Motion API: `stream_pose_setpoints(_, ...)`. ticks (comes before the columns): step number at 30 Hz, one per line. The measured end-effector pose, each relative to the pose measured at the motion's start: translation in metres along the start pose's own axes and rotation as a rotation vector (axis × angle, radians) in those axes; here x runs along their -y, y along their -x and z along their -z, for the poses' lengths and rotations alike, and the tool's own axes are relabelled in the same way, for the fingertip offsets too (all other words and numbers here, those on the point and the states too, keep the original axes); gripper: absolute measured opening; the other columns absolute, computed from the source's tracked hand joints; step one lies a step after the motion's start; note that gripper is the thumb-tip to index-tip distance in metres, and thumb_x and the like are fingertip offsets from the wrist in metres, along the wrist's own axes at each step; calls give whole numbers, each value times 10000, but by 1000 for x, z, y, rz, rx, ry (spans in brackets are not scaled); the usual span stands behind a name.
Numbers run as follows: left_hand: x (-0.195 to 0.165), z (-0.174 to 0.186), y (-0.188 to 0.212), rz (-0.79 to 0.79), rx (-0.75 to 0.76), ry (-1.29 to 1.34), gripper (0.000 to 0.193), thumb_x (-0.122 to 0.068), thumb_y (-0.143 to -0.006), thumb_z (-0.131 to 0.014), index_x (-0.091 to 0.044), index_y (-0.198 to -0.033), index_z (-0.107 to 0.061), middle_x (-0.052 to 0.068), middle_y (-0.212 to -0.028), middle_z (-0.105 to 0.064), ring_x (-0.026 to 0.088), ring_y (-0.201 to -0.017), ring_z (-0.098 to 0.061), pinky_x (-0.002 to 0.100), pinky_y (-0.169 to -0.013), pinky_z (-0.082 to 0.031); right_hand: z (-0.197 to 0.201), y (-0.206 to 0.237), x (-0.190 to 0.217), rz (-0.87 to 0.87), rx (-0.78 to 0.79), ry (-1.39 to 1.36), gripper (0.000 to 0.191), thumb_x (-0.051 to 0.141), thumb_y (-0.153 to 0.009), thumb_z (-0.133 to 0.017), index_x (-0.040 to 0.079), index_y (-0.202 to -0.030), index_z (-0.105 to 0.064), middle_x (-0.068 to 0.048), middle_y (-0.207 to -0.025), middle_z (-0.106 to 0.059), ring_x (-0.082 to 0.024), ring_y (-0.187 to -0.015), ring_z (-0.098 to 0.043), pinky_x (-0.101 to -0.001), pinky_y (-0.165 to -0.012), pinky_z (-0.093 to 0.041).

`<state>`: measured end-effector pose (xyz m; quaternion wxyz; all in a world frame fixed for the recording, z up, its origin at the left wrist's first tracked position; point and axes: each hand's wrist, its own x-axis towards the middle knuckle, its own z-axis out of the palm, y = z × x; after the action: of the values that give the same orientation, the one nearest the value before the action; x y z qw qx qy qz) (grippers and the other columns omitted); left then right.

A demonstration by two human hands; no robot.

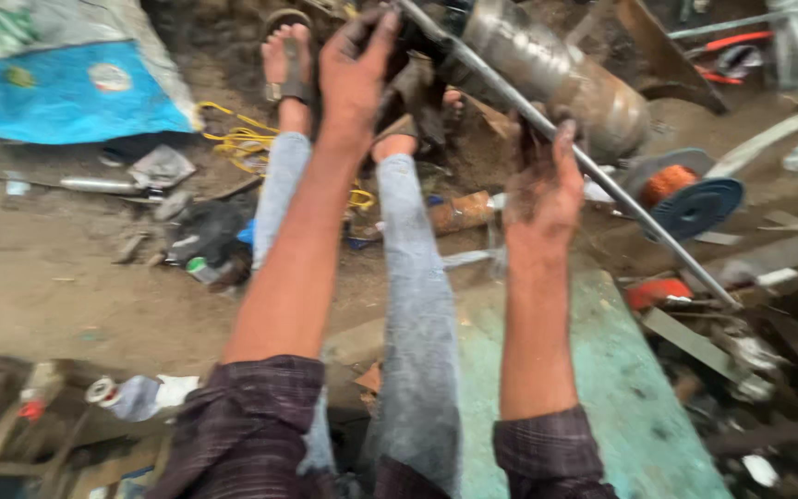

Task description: The person sits on the ground of a cluttered workshop and dismantles a cylindrical motor component, pulling wire windings out of the metal housing by hand and hammering it with a hammer to loosen the parts.

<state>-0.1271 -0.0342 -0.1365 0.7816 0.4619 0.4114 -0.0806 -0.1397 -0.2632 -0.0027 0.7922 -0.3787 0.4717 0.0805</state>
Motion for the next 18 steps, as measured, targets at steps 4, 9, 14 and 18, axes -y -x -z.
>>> stream_pose_setpoints(4,1,6,-7,-912,81,-1178,299,-74,-1022,-542,-139,-1229,-747,140,-1143,-757,336,-986,-701,403,-893,-538,17,-3,2,83,80,297,132,173,-1110,-724,49,-1146,-696,-76,-1070,-686,-206,-1024,-644,-377,-962,-530)
stream_pose_setpoints(9,-5,-14,-4,-111,-157,-210,509,-477,-887,-750,-56,-1173,-754,74,-963,-771,109,-763,-649,314,-713,-559,20,-14,11,-121,93,62,278,243,-1141,-611,17,-1303,-621,-131,-1265,-678,-268,-1165,-663,-380,-1054,-536)
stream_pose_setpoints(14,-9,-17,-4,-210,-247,-630,547,-515,-876,-692,-77,-1201,-740,181,-1146,-779,331,-1054,-732,418,-911,-563,34,-6,22,-70,122,50,318,254,-1127,-584,47,-1366,-602,-126,-1371,-651,-303,-1253,-634,-422,-1104,-520)
stream_pose_setpoints(18,-13,-12,-3,93,-315,-1160,543,-517,-901,-697,-9,-1093,-711,223,-1120,-749,366,-1087,-717,448,-942,-571,56,10,34,38,263,257,335,286,-1139,-600,102,-1418,-591,-64,-1410,-643,-266,-1308,-580,-426,-1155,-456)
